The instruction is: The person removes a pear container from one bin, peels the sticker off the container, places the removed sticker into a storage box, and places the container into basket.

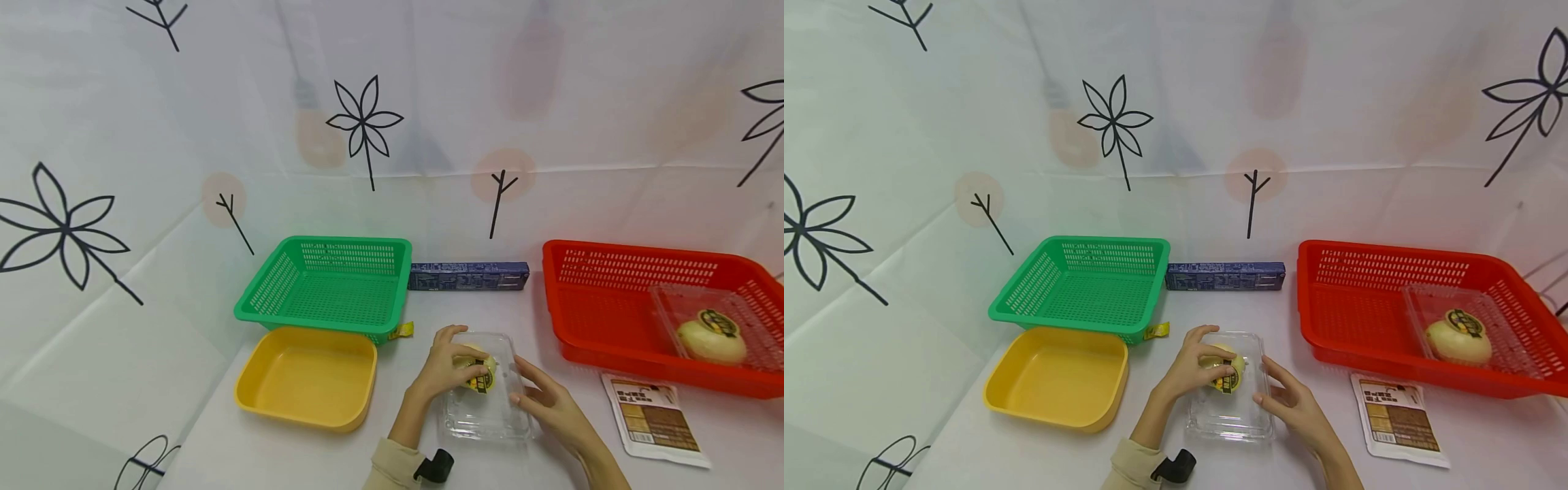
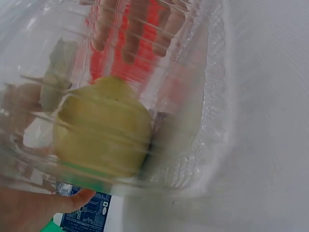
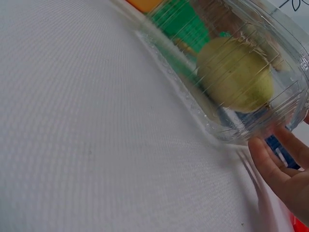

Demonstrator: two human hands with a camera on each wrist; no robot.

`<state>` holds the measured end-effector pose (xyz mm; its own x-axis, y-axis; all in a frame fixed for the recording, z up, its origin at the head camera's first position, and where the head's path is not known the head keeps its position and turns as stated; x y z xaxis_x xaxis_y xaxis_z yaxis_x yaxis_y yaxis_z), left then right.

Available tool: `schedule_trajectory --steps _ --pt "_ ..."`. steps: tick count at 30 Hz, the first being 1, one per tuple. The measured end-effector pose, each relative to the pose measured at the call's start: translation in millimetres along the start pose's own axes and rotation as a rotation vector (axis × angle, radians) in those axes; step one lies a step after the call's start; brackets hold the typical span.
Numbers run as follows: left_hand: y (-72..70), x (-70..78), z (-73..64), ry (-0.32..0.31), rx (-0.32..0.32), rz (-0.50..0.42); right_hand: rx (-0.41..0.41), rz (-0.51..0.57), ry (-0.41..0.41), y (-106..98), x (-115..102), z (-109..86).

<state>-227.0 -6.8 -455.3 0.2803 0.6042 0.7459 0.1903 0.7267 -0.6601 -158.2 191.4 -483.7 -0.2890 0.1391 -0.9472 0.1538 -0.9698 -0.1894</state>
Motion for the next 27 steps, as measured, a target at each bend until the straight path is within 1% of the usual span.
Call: schedule_trajectory --steps 4,7,11,13,16,19,23,27 --pt "0.2 -2.0 0.4 0.001 -0.003 -0.044 -0.001 0.002 0.000 -0.1 0.0 0.1" --pt "0.8 -2.4 1.1 0.009 0.009 -0.045 -0.002 0.007 -0.006 -0.1 0.1 -0.1" --pt "2.2 -0.8 2.3 0.032 0.034 0.013 -0.006 0.007 -0.012 -0.1 0.9 -0.5" --pt "2.5 0.4 2.7 0.049 0.051 0.060 -0.007 0.004 -0.017 -0.1 1.3 -0.4" --pt "1.9 2.7 2.7 0.057 0.053 0.101 -0.009 0.002 -0.019 -0.1 1.6 0.0" --pt "0.9 3.6 2.4 0.062 0.044 0.114 -0.010 0.007 -0.017 -0.3 1.4 -0.1" --pt "-0.2 2.3 2.3 0.052 0.006 0.109 -0.011 0.024 -0.030 -0.3 1.8 -0.7" --pt "-1.8 1.1 2.6 0.046 -0.015 0.116 -0.015 0.034 -0.043 -0.2 2.9 -1.0"
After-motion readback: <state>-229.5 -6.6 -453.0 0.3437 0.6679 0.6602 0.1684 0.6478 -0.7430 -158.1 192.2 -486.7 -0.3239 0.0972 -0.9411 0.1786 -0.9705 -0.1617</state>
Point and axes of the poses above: each hand's wrist, its own z-axis towards the middle knuckle, its own y-axis out of the palm, x = y × z, the point moved 2 cm from there along z, towards the middle knuckle, and after that the axes turned 14 degrees about -y, right-handed, at the moved point
